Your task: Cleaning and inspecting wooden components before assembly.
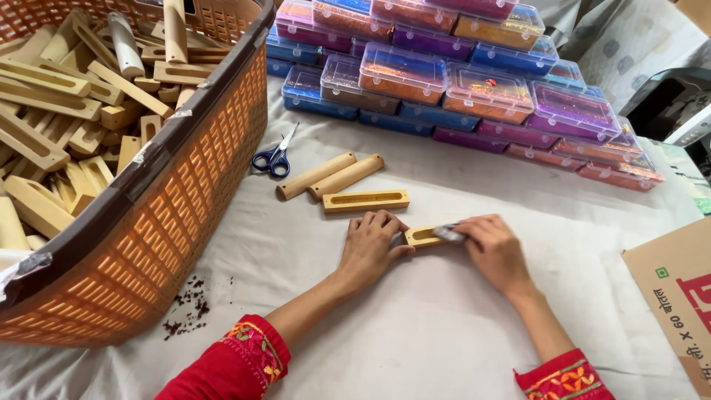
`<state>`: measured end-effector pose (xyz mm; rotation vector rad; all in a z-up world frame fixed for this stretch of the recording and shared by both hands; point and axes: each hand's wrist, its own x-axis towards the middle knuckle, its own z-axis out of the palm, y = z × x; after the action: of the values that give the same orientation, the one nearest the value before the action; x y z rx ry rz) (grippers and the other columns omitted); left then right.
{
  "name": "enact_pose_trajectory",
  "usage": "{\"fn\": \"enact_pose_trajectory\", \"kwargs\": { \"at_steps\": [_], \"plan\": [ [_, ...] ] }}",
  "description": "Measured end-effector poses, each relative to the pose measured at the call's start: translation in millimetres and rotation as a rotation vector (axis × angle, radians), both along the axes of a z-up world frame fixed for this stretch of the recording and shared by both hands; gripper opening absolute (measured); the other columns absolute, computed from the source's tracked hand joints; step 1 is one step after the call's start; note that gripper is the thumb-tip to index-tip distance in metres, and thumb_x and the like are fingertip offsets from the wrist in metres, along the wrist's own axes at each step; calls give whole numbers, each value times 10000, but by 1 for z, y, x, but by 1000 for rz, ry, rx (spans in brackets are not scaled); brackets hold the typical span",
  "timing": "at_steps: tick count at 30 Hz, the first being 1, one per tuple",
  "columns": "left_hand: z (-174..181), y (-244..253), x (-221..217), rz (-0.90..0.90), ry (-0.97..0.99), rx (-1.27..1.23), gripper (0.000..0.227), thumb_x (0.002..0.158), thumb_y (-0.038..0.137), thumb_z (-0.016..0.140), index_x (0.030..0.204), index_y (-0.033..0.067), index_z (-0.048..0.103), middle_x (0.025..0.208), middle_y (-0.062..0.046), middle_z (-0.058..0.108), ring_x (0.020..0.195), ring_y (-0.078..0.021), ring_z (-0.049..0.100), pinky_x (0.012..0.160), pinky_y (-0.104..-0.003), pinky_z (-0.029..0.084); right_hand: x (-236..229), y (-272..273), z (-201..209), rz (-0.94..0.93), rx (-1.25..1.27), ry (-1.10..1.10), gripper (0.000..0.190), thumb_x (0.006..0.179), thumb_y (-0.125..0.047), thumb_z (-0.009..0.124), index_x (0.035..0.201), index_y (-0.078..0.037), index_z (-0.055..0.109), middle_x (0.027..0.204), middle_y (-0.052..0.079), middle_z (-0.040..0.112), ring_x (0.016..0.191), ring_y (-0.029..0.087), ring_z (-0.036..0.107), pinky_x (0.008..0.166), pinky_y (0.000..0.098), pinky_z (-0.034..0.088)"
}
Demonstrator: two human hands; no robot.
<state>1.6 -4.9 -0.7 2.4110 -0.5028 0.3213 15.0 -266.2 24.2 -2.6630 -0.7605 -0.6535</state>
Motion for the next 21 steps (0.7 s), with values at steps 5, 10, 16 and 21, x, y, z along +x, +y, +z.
{"fn": "enact_pose_trajectory", "kwargs": {
  "at_steps": [5, 10, 16, 21],
  "plan": [
    [0, 0, 0, 10, 29, 1, 476, 825, 464, 772, 1151, 125, 697, 1154, -44, 622, 1129, -233, 546, 955, -423, 382, -1, 16, -26, -12, 55, -154, 283, 866, 45, 663, 1094, -104, 742, 1206, 44, 733, 1152, 245, 673, 1053, 367, 541],
    [-21, 1, 7, 48, -132, 68, 506, 786, 315, 772, 1222, 76, 680, 1195, -54, 622, 1150, -240, 555, 943, -418, 395, -21, 53, 0, 289, -85, -167, 416, 805, 32, 644, 1198, -64, 739, 1279, 72, 712, 1186, 271, 635, 1035, 421, 503],
    [2, 0, -1, -2, 56, -21, 480, 827, 433, 778, 1173, 111, 690, 1165, -30, 612, 1127, -217, 545, 972, -420, 383, -2, 2, -5, 4, -110, 22, 420, 830, 11, 628, 1235, -72, 704, 1367, 34, 674, 1200, 271, 616, 1046, 378, 487],
    [-11, 1, 3, 4, 9, -1, 450, 828, 433, 782, 1137, 116, 704, 1157, -35, 607, 1139, -226, 533, 969, -419, 376, -27, 53, -7, 190, -245, -180, 489, 829, 29, 579, 1297, -65, 689, 1390, 27, 652, 1195, 210, 625, 1065, 410, 472]
  ]
}}
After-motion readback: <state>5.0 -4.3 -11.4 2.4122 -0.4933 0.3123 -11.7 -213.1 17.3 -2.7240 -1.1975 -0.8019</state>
